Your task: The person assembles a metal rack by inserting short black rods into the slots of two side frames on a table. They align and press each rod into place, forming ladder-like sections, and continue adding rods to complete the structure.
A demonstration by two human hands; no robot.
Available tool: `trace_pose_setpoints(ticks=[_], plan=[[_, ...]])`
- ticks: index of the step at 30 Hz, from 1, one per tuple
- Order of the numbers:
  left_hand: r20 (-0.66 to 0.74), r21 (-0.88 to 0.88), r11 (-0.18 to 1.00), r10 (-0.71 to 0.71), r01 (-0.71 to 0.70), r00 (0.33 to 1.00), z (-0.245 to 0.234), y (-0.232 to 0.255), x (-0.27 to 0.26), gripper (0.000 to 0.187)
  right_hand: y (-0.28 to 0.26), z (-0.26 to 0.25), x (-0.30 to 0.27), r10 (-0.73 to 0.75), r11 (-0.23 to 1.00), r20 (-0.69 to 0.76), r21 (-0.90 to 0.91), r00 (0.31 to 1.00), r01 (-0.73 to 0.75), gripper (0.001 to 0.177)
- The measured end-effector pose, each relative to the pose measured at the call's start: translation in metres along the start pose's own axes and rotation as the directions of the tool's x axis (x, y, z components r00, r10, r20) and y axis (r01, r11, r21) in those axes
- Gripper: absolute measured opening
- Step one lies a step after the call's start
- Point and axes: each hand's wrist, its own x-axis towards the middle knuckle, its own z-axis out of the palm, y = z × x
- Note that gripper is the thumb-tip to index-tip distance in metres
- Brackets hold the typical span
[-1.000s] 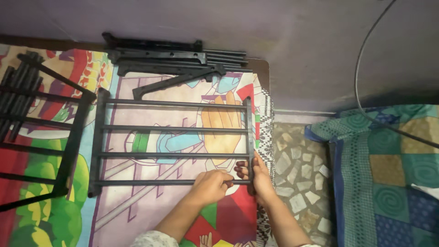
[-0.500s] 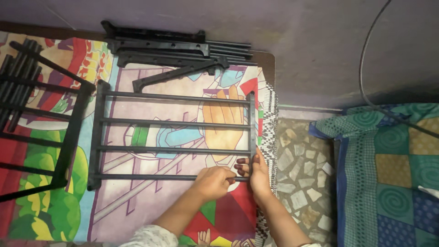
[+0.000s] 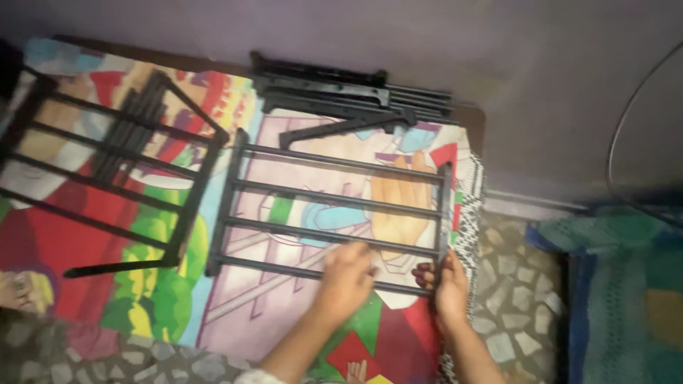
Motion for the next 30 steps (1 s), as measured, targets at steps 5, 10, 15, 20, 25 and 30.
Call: trace_pose_setpoints(ticks=[5,10,15,20,25,30], plan=[[-0.381,0.321,0.832,-0.325,0.453,0.866,-0.102,-0.106,-0.003,0.044,0.01,-0.004,0.014,0.013,0.999,-0.072,-0.031,0.997,-0.016,0.044],[-0.387,0.199,0.788,-0.483,0.583,0.785,-0.153,-0.207,-0.009,0.046,-0.004,-0.006,0.037,-0.565,0.605,-0.018,-0.689,0.825,0.399,0.034],[-0.351,0.08,0.828,-0.498,0.555,0.793,-0.151,-0.243,0.003,0.037,-0.039,0.004,0.058,-0.485,0.458,-0.019,-0.857,0.874,0.235,0.046],[-0.297,0.105,0.707,-0.649,0.7,0.7,-0.154,-0.224,0.019,0.031,-0.047,0.015,0.058,-0.496,0.381,-0.041,-0.908,0.867,0.174,0.046],[-0.276,0.17,0.76,-0.574,0.627,0.771,-0.161,-0.219,0.007,0.03,-0.039,0.002,0.058,-0.411,0.446,-0.108,-0.89,0.905,0.097,0.045],[-0.111,-0.082,0.799,-0.602,0.596,0.791,-0.163,-0.271,0.005,0.035,-0.028,-0.013,0.095,-0.286,0.746,-0.04,-0.636,0.957,0.196,0.045]])
